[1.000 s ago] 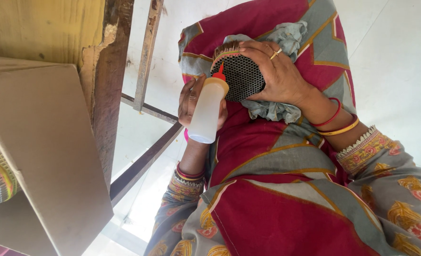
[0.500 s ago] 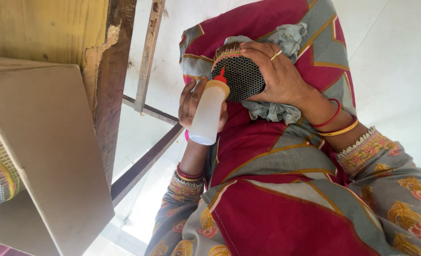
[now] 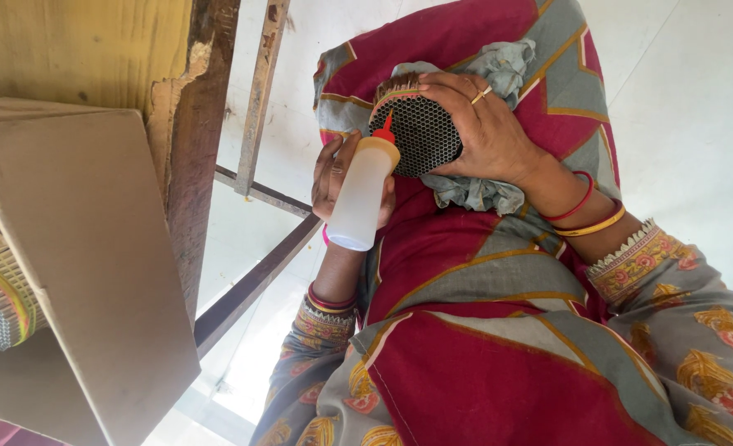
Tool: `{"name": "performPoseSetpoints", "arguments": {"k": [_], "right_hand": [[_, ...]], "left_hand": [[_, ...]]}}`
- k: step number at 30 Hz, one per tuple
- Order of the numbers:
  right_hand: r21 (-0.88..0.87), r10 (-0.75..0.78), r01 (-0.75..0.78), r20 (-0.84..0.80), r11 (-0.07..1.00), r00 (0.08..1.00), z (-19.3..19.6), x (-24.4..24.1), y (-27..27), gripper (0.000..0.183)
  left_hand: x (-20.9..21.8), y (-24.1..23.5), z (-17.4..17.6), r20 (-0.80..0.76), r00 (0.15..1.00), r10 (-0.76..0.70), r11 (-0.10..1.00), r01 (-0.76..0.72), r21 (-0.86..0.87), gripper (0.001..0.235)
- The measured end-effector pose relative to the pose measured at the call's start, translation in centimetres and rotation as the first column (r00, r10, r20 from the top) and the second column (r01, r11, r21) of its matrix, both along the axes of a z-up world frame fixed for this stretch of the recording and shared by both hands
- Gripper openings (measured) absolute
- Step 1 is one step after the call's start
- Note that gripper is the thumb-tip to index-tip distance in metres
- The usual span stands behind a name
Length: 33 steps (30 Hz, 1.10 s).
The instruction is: Applying glue from a squeeze bottle onto small holes in a circular brush component held in the lap.
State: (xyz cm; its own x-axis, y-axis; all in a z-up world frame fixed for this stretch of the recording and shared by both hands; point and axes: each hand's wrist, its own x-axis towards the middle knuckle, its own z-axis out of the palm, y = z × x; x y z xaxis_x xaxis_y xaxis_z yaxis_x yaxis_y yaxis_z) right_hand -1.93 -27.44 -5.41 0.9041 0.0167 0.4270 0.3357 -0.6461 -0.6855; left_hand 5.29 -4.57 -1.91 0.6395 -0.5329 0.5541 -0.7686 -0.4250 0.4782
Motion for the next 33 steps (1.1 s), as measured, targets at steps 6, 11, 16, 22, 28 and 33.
{"name": "performPoseSetpoints", "arguments": {"k": [6, 11, 16, 22, 28, 33], "right_hand": [[-0.006, -0.003, 0.003, 0.0, 1.0, 1.0, -0.2, 0.1, 0.1, 0.116], [-0.007, -0.008, 0.008, -0.004, 1.0, 1.0, -0.5, 0.0, 0.1, 0.114], [-0.005, -0.01, 0.01, -0.019, 1.0, 1.0, 0.3, 0.0, 0.0, 0.113], [-0.001, -0.025, 0.025, -0.017, 1.0, 1.0, 0.2, 0.0, 0.1, 0.113], [0.011, -0.022, 0.022, -0.019, 1.0, 1.0, 0.1, -0.1, 0.0, 0.114], [0.005, -0.024, 0.025, -0.018, 1.0, 1.0, -0.2, -0.2, 0.0, 0.115]], "left_hand": [[0.2, -0.1, -0.6, -0.021, 1.0, 0.003, 1.0, -0.003, -0.017, 0.03], [0.3, -0.1, -0.8, -0.028, 1.0, 0.001, 0.999, -0.002, -0.037, 0.033], [0.0, 0.0, 0.0, -0.031, 0.999, -0.019, 1.0, 0.018, -0.021, 0.031], [-0.2, 0.0, 0.3, 0.004, 1.0, -0.008, 0.999, 0.008, 0.05, 0.029], [-0.2, 0.0, 0.0, -0.031, 0.999, -0.014, 0.999, 0.015, 0.045, 0.028], [-0.2, 0.0, 0.2, -0.035, 0.999, -0.036, 0.999, 0.035, -0.036, 0.037]]}}
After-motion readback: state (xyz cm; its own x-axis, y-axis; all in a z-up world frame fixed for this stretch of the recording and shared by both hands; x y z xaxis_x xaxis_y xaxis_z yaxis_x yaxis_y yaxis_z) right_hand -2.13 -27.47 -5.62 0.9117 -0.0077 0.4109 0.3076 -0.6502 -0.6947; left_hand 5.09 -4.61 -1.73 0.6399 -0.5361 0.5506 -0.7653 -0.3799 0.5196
